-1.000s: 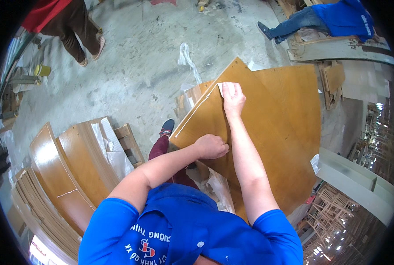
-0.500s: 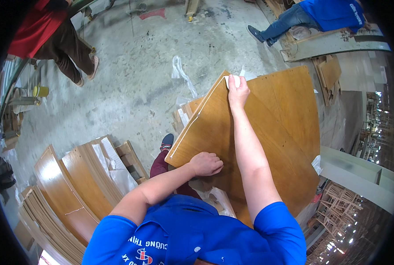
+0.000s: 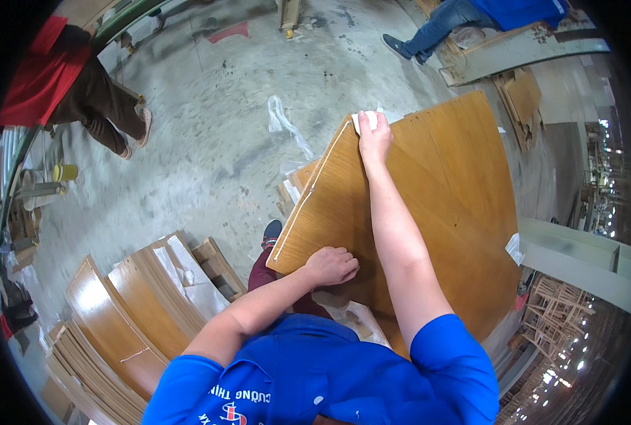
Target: The person wipes the surface of a large wooden panel with a white cloth, removes protective paper, and continues wiping the panel. The person then places the panel onto a roller conveyor and wipes it again.
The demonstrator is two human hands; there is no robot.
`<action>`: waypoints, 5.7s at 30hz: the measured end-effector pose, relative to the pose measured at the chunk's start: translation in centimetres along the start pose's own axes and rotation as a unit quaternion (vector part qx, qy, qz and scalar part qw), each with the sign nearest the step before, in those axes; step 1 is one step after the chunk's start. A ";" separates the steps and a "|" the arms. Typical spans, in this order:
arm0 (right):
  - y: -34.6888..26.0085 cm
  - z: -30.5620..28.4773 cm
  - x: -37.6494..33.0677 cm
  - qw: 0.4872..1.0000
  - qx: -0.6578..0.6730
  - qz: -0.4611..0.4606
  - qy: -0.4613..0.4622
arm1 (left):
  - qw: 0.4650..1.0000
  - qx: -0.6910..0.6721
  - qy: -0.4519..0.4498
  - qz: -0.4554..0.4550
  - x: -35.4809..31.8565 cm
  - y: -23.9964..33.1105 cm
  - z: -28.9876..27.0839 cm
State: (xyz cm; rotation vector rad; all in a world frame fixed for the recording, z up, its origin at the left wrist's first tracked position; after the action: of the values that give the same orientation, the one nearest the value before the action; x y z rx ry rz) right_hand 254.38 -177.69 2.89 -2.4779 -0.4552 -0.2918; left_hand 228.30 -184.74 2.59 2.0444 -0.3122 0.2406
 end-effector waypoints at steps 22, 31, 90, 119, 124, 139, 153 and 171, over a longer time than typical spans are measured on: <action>2.9 -0.3 -1.2 0.993 0.035 0.097 -0.057 | 1.000 0.023 -0.005 0.010 0.6 0.2 -0.1; 3.7 -1.8 -1.2 0.993 0.013 0.110 -0.050 | 1.000 0.027 -0.014 0.004 0.7 0.4 -0.2; 35.5 -25.7 -6.1 0.915 -0.123 0.345 0.171 | 0.986 -0.052 -0.133 0.089 19.1 6.6 14.7; 47.2 -33.3 -6.0 0.930 -0.109 0.303 0.175 | 0.975 0.156 -0.145 0.057 26.1 9.0 30.2; 50.8 -35.8 -6.0 0.920 -0.115 0.329 0.182 | 0.972 0.172 -0.152 0.050 26.0 8.7 30.4; 61.7 -43.3 -7.3 0.882 -0.160 0.375 0.236 | 0.965 0.194 -0.176 0.027 26.0 8.6 31.1; 63.0 -44.0 -6.8 0.898 -0.171 0.363 0.182 | 0.962 0.203 -0.183 0.021 26.0 8.6 31.3; 65.4 -45.8 -6.4 0.936 -0.012 0.304 0.178 | 0.957 0.216 -0.191 0.026 26.3 9.0 31.4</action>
State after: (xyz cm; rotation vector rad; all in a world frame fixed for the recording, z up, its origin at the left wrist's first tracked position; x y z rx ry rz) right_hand 268.99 -256.44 3.61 -2.3743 0.4635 -0.4708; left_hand 251.49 -219.65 3.22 2.5168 -0.5944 -0.0681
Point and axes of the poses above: each hand's wrist, its own x-axis towards the middle knuckle, its own z-axis out of the palm, y = z × x, the point moved 3 cm from there along x, towards the middle knuckle, and after that the axes turned 15 degrees about -x, right-handed, at the moved point
